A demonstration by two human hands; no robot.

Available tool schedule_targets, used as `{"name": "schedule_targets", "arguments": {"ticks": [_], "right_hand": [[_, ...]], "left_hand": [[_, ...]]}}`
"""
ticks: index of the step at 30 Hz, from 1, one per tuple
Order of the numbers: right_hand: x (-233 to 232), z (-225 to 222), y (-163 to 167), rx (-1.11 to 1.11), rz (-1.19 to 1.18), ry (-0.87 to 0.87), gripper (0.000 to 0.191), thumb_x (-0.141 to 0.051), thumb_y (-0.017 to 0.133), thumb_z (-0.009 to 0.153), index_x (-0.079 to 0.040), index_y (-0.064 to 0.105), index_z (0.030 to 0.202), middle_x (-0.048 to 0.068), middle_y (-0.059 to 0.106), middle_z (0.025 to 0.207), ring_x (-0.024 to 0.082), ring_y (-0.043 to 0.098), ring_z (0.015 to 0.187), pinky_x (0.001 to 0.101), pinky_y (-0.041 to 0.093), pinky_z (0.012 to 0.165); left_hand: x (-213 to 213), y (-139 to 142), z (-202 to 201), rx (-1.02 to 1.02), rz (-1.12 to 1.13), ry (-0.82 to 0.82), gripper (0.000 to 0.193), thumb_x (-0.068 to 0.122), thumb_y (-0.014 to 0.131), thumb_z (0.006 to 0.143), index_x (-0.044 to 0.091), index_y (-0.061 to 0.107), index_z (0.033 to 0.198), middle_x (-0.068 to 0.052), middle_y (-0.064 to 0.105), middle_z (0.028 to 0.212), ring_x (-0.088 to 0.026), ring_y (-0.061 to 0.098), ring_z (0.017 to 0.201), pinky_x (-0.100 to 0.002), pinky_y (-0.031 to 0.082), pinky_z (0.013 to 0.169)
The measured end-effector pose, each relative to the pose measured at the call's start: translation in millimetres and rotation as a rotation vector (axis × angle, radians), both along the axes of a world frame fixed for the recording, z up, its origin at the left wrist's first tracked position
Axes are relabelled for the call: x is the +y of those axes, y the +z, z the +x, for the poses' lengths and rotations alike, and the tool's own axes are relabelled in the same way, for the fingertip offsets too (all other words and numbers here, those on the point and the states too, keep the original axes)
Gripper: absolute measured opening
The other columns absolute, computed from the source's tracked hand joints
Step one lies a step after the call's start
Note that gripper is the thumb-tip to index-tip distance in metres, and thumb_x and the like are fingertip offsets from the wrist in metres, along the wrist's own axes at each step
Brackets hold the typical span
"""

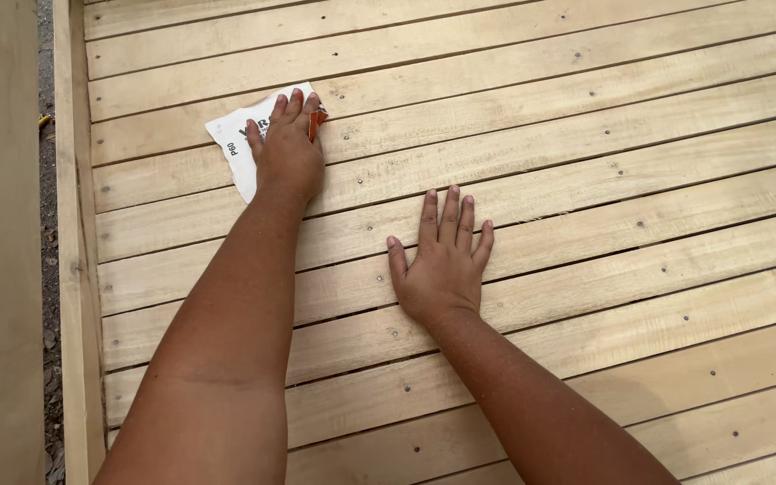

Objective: The person sands the slatted seat and frame of a wooden furniture piece, rubbing sandpaper wrapped in printed paper across the wood slats and edges by hand. They work over different sections of the seat, sanding the surface and side rails throughout the episode.

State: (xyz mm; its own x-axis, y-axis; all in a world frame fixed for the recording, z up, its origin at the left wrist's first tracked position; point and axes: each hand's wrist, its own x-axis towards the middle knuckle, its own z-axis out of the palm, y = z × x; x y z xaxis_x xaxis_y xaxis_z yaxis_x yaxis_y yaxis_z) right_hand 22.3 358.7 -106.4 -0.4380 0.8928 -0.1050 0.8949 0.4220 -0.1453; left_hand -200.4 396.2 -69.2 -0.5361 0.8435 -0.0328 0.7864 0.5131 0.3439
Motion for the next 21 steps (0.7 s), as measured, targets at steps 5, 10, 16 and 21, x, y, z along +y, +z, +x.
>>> {"name": "schedule_targets", "arguments": {"ticks": [5,10,16,21], "right_hand": [[2.3,-2.2,1.5,-0.022,-0.017,-0.025,0.085,-0.060,0.030,0.100,-0.007,0.007,0.162,0.021,0.001,0.169,0.034,-0.003,0.156,0.0580,-0.006,0.120],[5.0,-6.3,-1.0,-0.017,-0.015,-0.027,0.084,-0.061,0.028,0.100,-0.009,0.007,0.163,0.019,0.001,0.170,0.033,-0.002,0.157,0.0570,-0.005,0.122],[7.1,6.0,-11.7,-0.042,-0.003,0.110,0.081,-0.061,0.022,0.103,-0.011,0.005,0.164,0.015,0.001,0.171,0.032,-0.003,0.157,0.0547,-0.005,0.122],[-27.8,58.9,-19.8,-0.035,0.023,0.241,0.080,-0.062,0.021,0.101,-0.015,0.004,0.164,0.010,0.001,0.171,0.026,-0.002,0.156,0.0477,-0.002,0.123]], "left_hand": [[-48.7,-4.8,29.4,-0.064,-0.062,-0.077,0.049,0.023,0.041,0.107,0.031,0.040,0.154,0.007,0.029,0.166,-0.012,0.021,0.153,-0.055,0.003,0.125],[-225.7,-11.9,125.1,-0.052,-0.093,-0.240,0.062,0.017,0.057,0.095,0.027,0.040,0.154,0.004,0.035,0.162,-0.015,0.026,0.151,-0.057,0.008,0.123],[-362.1,-22.6,189.7,-0.143,-0.256,-0.253,0.080,0.019,0.064,0.087,0.034,0.035,0.159,0.008,0.029,0.169,-0.015,0.022,0.154,-0.059,0.003,0.119],[-323.1,-12.9,170.3,-0.064,-0.130,-0.305,0.068,0.019,0.061,0.094,0.030,0.039,0.158,0.007,0.037,0.165,-0.014,0.029,0.152,-0.060,0.006,0.119]]}}
